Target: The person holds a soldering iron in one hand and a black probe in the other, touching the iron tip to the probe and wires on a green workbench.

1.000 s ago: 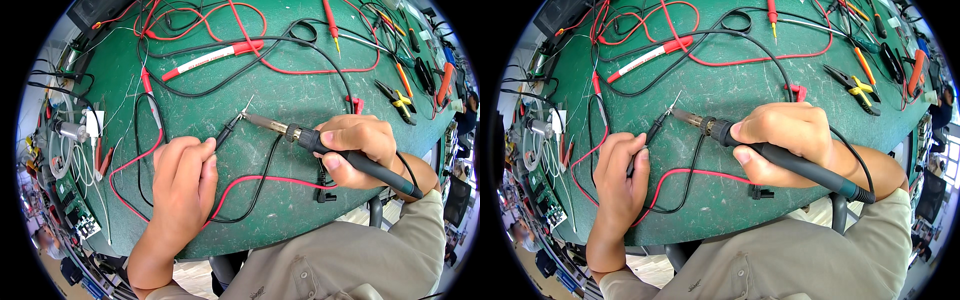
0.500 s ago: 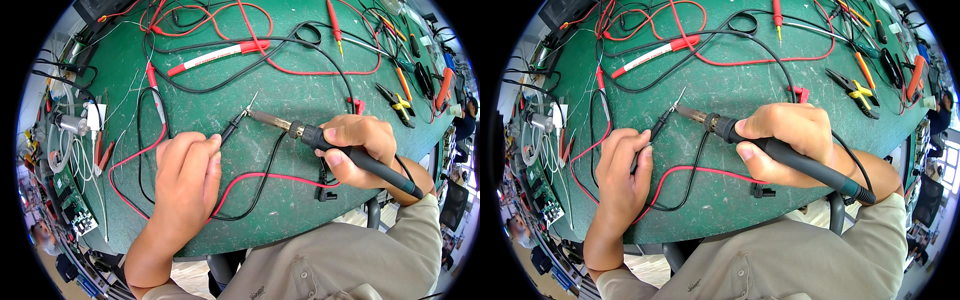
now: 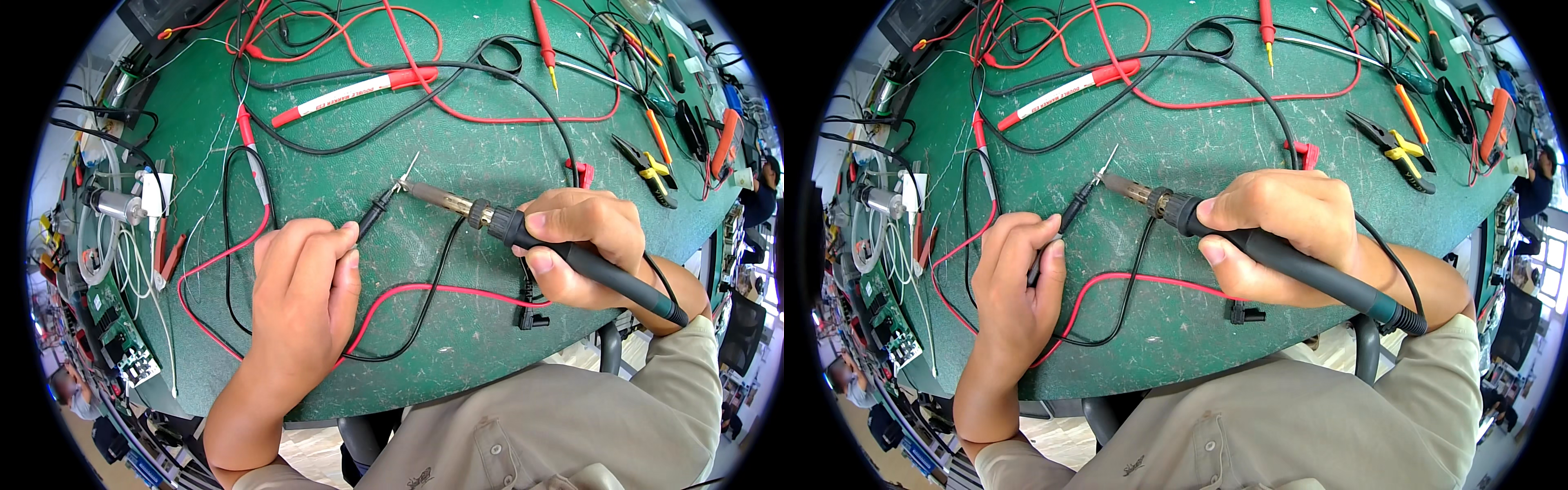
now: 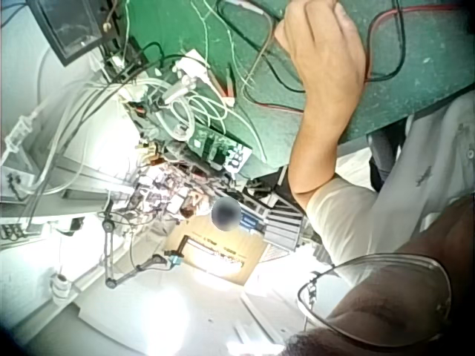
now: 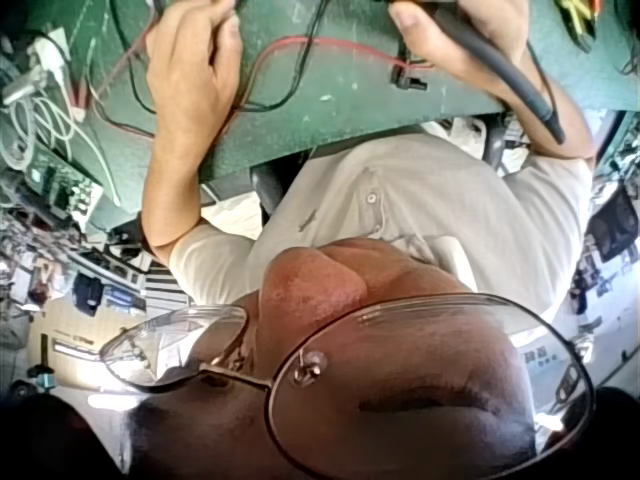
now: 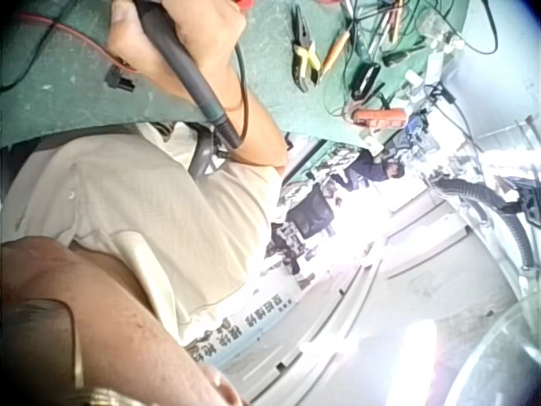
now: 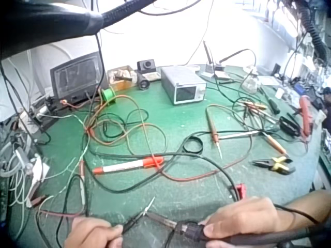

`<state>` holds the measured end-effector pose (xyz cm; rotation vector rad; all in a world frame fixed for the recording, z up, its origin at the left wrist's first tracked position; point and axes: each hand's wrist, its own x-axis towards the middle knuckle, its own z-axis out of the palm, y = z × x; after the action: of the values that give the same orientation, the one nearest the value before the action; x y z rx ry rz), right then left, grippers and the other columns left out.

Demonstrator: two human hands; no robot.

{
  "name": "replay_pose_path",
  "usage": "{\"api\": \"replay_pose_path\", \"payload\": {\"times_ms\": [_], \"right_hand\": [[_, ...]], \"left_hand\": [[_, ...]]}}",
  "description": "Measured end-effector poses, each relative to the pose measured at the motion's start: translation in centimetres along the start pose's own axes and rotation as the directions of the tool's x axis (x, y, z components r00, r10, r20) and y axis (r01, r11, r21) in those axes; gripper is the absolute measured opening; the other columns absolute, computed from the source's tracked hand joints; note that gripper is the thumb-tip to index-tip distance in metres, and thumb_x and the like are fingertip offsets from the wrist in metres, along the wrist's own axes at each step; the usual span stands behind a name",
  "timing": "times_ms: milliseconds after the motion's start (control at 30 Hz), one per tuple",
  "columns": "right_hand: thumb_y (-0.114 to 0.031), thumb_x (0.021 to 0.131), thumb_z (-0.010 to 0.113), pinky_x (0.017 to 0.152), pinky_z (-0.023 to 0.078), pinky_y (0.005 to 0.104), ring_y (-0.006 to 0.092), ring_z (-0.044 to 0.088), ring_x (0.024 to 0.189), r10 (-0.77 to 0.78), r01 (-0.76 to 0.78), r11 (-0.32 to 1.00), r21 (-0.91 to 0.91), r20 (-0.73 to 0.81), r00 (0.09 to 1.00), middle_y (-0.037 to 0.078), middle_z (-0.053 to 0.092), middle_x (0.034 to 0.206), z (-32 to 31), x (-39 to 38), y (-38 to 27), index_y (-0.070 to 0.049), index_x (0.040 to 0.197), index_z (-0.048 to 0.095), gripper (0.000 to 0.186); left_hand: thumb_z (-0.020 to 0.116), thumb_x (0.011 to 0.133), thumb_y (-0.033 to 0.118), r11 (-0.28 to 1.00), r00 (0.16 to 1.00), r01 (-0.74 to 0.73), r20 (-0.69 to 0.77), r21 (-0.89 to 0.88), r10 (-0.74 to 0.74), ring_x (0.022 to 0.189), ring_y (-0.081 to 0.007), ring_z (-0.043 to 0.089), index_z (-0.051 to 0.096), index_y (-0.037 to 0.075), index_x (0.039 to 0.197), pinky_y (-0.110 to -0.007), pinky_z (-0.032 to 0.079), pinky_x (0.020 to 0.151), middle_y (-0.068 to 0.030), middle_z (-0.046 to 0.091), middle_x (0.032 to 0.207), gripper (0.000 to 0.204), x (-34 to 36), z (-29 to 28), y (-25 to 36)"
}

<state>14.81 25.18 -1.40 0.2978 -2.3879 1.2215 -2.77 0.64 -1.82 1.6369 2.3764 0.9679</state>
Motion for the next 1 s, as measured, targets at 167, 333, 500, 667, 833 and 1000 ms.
{"api": "replay_pose_path", "payload": {"times_ms": [167, 333, 500, 667, 833, 1000], "right_hand": [[-0.001, 0.089, 0.067, 0.058, 0.059, 0.0359, 0.0240, 0.070, 0.063, 0.001, -0.001, 1.000, 0.012, -0.004, 1.000, 0.020, 0.067, 0.075, 0.00, -0.12, 0.15, 0.008, 0.101, 0.056, 0.019], [-0.001, 0.089, 0.066, 0.056, 0.058, 0.0349, 0.0235, 0.070, 0.063, 0.013, -0.013, 1.000, 0.017, -0.002, 1.000, 0.020, 0.067, 0.076, -0.08, -0.19, 0.15, 0.008, 0.102, 0.055, 0.019], [0.000, 0.089, 0.066, 0.055, 0.057, 0.0339, 0.0228, 0.070, 0.063, 0.013, -0.013, 1.000, 0.013, -0.006, 1.000, 0.020, 0.067, 0.076, -0.11, -0.22, 0.18, 0.008, 0.102, 0.055, 0.019], [0.000, 0.089, 0.066, 0.055, 0.057, 0.0325, 0.0218, 0.070, 0.063, 0.010, -0.010, 1.000, -0.005, -0.007, 1.000, 0.019, 0.067, 0.076, -0.20, -0.15, 0.14, 0.008, 0.103, 0.055, 0.019], [0.001, 0.089, 0.066, 0.055, 0.056, 0.0321, 0.0217, 0.070, 0.063, 0.020, -0.020, 1.000, -0.004, -0.010, 1.000, 0.019, 0.067, 0.076, -0.22, -0.15, 0.08, 0.008, 0.103, 0.055, 0.019], [0.001, 0.088, 0.067, 0.056, 0.057, 0.0329, 0.0225, 0.070, 0.063, 0.026, -0.025, 1.000, 0.018, -0.019, 0.999, 0.019, 0.067, 0.076, -0.14, -0.31, 0.18, 0.008, 0.103, 0.056, 0.020]], "left_hand": [[0.072, 0.080, -0.007, 1.000, 1.000, 0.022, 0.000, -0.009, -0.022, 0.087, -0.0290, 0.059, 0.068, 0.001, 0.108, -0.038, 0.045, 0.080, -0.0111, 0.062, 0.098, 0.029, -0.01, -0.02, 0.11], [0.067, 0.086, -0.009, 0.999, 0.999, -0.031, 0.026, 0.028, 0.031, 0.081, -0.0259, 0.063, 0.066, -0.004, 0.108, -0.032, 0.052, 0.071, -0.0166, 0.062, 0.099, 0.022, 0.27, -0.34, 0.04], [0.071, 0.079, -0.007, 1.000, 1.000, -0.002, -0.001, -0.001, 0.002, 0.086, -0.0284, 0.059, 0.067, 0.000, 0.108, -0.037, 0.045, 0.080, -0.0111, 0.063, 0.098, 0.030, 0.05, 0.02, -0.01], [0.071, 0.079, -0.008, 1.000, 1.000, -0.013, -0.009, -0.005, 0.013, 0.086, -0.0284, 0.059, 0.067, 0.000, 0.108, -0.037, 0.045, 0.080, -0.0115, 0.062, 0.098, 0.030, 0.01, 0.05, -0.13], [0.072, 0.079, -0.008, 1.000, 1.000, -0.004, -0.009, 0.008, 0.004, 0.085, -0.0284, 0.059, 0.068, 0.000, 0.109, -0.037, 0.046, 0.079, -0.0117, 0.062, 0.098, 0.031, 0.01, 0.05, -0.05], [0.073, 0.079, -0.007, 1.000, 1.000, 0.001, -0.019, 0.007, -0.001, 0.084, -0.0279, 0.059, 0.069, 0.000, 0.110, -0.037, 0.047, 0.077, -0.0120, 0.062, 0.097, 0.032, -0.06, 0.03, 0.00]]}}
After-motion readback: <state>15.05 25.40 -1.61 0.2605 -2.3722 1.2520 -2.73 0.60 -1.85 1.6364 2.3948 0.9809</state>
